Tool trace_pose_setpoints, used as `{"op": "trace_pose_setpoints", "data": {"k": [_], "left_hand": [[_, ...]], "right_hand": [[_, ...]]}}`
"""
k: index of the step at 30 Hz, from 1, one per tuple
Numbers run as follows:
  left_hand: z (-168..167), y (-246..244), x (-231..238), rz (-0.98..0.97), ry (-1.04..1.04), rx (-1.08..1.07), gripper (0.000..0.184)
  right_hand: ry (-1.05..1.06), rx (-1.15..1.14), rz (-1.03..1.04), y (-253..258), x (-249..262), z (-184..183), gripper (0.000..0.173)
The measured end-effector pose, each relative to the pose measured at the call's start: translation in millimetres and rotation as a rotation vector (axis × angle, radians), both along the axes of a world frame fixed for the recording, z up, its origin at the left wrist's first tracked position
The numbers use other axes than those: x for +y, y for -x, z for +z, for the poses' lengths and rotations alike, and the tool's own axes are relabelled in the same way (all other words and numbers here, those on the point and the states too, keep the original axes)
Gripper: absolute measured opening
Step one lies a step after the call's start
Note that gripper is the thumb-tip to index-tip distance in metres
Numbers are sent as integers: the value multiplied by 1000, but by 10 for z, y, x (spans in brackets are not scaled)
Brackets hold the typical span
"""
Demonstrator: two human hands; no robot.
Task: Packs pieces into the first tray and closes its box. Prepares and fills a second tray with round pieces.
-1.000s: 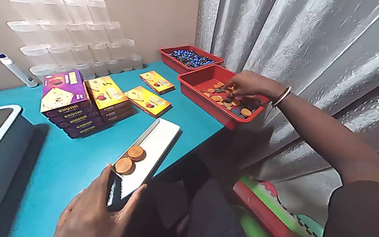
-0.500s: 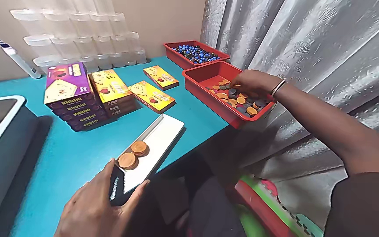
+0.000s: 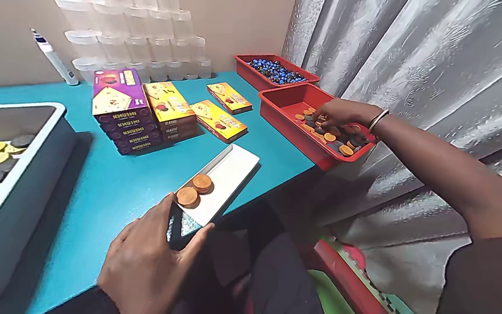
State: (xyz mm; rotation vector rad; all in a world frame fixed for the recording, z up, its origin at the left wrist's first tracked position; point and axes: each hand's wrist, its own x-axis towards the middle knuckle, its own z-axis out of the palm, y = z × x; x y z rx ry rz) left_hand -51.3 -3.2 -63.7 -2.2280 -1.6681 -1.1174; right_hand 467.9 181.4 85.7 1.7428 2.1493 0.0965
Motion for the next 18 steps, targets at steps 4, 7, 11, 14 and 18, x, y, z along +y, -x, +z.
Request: {"op": "trace_pose_setpoints", "data": {"k": [4,7,11,14,18], "left_hand": [[-24,-43,-4,65,-27,-26,87],[-29,-53,0,86,-61,-31,88],[-28,-69,-5,82,-61,-33,88],[-26,-76,-14,93,-66,-44,86],[-16,-83,-2,107,-88,-41,84]], "right_hand": [[-433,-74,-55,569,-214,204,16],[-646,141,106,1386,-389,283,24],[-483,399,424,2376,-710,75,29],[-282,502,539,2839,-897,-261,33],[-155,491,491,3052,-940,-504,46]]}}
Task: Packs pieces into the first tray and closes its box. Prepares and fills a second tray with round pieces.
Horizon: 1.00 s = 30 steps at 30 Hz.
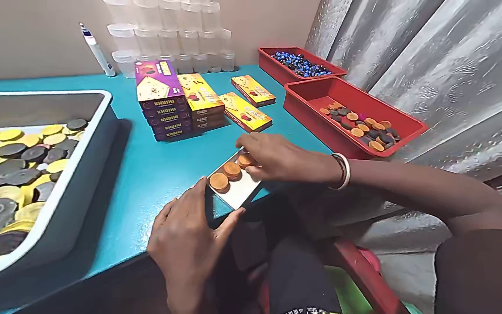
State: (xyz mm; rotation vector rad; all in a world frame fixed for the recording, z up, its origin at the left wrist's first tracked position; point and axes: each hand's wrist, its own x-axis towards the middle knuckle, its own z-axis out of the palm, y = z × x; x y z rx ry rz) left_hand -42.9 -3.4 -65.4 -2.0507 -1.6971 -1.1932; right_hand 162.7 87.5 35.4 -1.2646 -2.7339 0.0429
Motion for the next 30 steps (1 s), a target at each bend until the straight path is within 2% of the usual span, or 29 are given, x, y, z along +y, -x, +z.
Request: {"op": "trace_pose_setpoints", "data": {"k": [2,7,12,18,24,30], "left_hand": [[-5,-5,-1,-10,-2,-13,83],[-5,3,3,-37,10,-29,81],[-2,-6,4,-20,3,-23,82],[4,1,6,-18,7,-16,81],[-2,-7,2,-15,9,-17,81],[5,-11,1,-18,14,-19,81]], "right_hand": [[22,14,-15,33,-21,11,50],[-42,-57,-57,43,-132,65,46],[-239,-26,209,33,-169,-14,31],[-239,-74,220,79,-144,-107,18],[-222,-87,195,78,-142,-83,20],[-146,-56,143,15,-144,8,38]]}}
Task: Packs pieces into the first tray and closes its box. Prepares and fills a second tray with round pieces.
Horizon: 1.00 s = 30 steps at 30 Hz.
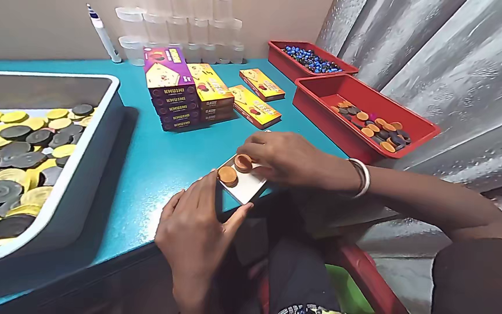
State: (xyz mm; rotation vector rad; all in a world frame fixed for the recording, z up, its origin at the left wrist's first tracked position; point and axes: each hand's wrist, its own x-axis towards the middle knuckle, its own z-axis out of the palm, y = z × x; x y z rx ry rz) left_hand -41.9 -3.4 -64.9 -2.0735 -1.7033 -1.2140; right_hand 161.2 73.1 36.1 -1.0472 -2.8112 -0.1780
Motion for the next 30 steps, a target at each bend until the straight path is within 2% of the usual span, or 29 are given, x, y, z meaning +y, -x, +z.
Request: {"op": "trace_pose_setpoints", "data": {"k": [2,4,7,9,11,14,16,18,20,22,24,27,30], "left_hand": [[-5,5,-4,1,-4,-3,80],[-7,3,0,0,-6,-1,80],[-7,3,1,-3,-12,6,81],[-6,3,1,0,-13,8,82],[0,4,0,0,-12,16,81],[-9,11,1,-5,-8,13,81],[-7,20,1,-23,7,16,81],[-10,30,-3,-55,31,21,83],[-19,38,4,-61,39,20,83],[-12,53,6,-70,53,24,85],[2,69,3,-88,78,36,86],[-3,72,7,-98,71,54,89],[26,70,7,-106,68,86,86]], "right_hand": [[12,-15,-110,-59,4,49,44],[54,-30,-178,-110,35,75,41],[104,35,-133,-136,111,-29,25],[90,82,-86,-101,143,-85,22],[87,88,-78,-58,143,-104,24],[87,75,-112,-88,93,-30,38],[26,82,-238,-209,-9,207,37],[29,-13,-576,-334,-172,697,30],[-199,59,-568,-983,36,898,22],[-235,33,-649,-1634,226,1059,20],[-166,-60,-719,-2235,400,1033,19],[-10,-187,-702,-2997,621,765,21],[98,-234,-748,-3284,747,522,25]]}}
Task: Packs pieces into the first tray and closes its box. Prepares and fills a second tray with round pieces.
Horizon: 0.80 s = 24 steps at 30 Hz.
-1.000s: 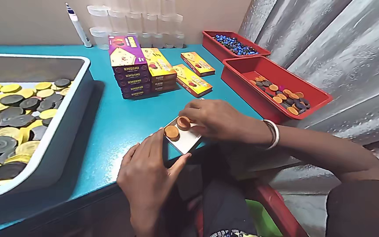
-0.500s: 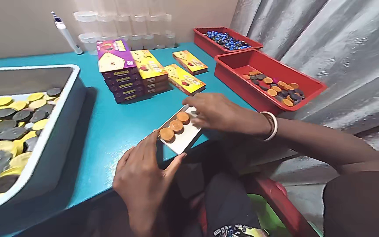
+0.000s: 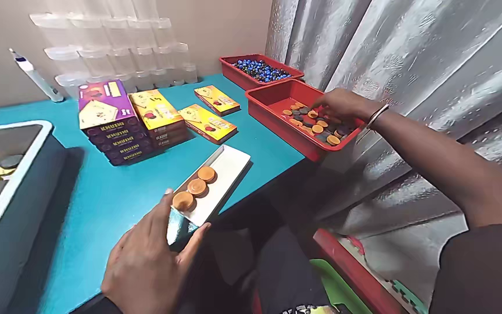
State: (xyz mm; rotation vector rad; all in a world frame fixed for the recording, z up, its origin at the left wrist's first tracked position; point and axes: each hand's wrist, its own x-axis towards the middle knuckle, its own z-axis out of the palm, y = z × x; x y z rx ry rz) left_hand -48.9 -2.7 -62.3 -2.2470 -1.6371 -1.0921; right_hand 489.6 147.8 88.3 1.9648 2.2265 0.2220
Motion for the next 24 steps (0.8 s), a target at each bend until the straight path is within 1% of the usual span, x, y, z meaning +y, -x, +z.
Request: {"op": "trace_pose_setpoints", "data": {"k": [3,5,9,11,13,14,16,19,22,24], "left_hand": [[56,-2,-6,-21,41,35,78],[63,-32,-3,-8,64,58,72],[90,-51,-6,17,97,95,66],[108,-70,4,26,101,101,65],[101,-103,4,41,97,93,64],[100,-107,12,53,86,94,63],[100,-115,33,75,65,96,62],[101,-133,41,81,53,104,63],[105,-142,32,93,48,102,66],[110,-145,29,99,32,95,68]], "right_hand": [[61,-12,23,-58,95,-108,23],[49,-28,19,-61,129,-144,18],[-18,-31,-49,-8,232,-125,16],[-82,36,-48,110,257,-24,26],[-114,112,41,169,340,16,36],[-106,122,94,176,415,6,38],[-57,114,179,172,549,-34,34],[2,86,223,215,602,-72,24],[16,81,266,126,727,-179,21],[39,46,251,134,762,-198,22]]}}
